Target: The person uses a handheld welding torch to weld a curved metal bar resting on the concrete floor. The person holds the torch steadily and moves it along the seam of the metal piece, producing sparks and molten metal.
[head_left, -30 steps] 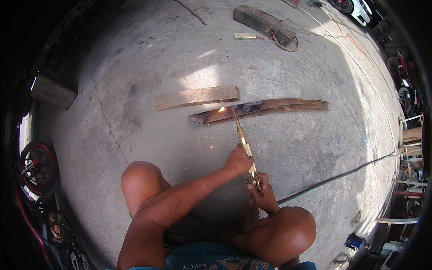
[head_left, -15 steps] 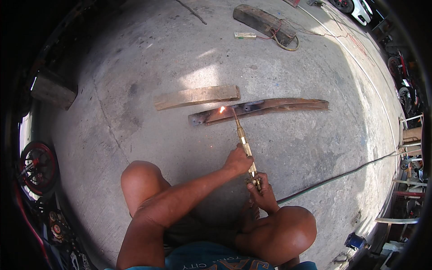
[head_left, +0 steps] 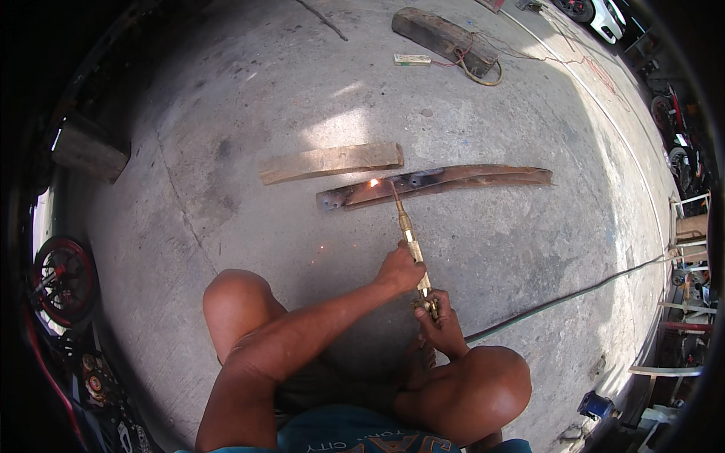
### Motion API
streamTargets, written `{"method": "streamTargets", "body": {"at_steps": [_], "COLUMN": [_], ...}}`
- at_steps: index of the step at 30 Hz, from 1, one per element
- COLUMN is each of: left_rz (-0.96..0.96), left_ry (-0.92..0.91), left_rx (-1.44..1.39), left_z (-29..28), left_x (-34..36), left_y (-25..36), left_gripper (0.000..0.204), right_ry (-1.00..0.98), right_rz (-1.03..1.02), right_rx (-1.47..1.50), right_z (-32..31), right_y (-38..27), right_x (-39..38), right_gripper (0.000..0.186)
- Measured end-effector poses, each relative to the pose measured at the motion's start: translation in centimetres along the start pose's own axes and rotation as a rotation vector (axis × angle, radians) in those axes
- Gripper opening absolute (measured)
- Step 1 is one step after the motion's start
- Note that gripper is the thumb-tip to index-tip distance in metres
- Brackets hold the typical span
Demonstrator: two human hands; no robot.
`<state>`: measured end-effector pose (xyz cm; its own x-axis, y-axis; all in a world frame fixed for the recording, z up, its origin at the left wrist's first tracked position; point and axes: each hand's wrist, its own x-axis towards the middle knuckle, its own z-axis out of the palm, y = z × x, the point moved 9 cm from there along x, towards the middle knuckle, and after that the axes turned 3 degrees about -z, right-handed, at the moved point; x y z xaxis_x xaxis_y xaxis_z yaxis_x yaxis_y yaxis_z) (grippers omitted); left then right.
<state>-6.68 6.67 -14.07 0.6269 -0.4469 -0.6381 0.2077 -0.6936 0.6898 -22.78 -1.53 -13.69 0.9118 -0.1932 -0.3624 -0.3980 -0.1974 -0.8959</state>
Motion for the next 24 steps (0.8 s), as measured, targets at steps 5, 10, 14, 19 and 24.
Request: {"method": "streamTargets", "body": {"at_steps": [5, 10, 14, 19, 24], "left_rz": [-0.01, -0.004, 0.002, 0.005, 0.013], "left_ry": [0.001, -0.002, 0.016, 0.026, 0.01], "left_rx": [0.009, 0.022, 0.015, 0.023, 0.029], "left_z": [-0.09, 0.01, -0.05, -0.14, -0.12], "left_x": [-0.12, 0.02, 0.03, 0.1, 0.06], "left_y": [0.11, 0.11, -0.01, -0.16, 0.02], "left_gripper": [0.056, 0.056, 0.057, 0.058, 0.056], "right_ry": [0.001, -0.003, 0.0, -0.005, -0.007], "right_rz": [-0.012, -0.004, -0.002, -0.001, -0.002], "right_rx": [0.019, 0.037, 0.045, 0.056, 0.049], "right_z": [0.02, 0.06, 0.14, 0.24, 0.18], "right_y": [-0.08, -0.04, -0.12, -0.24, -0.21], "right_x": [-0.05, -0.08, -0.06, 0.03, 0.01], "right_gripper": [0.038, 0.035, 0.034, 0.033, 0.033]}}
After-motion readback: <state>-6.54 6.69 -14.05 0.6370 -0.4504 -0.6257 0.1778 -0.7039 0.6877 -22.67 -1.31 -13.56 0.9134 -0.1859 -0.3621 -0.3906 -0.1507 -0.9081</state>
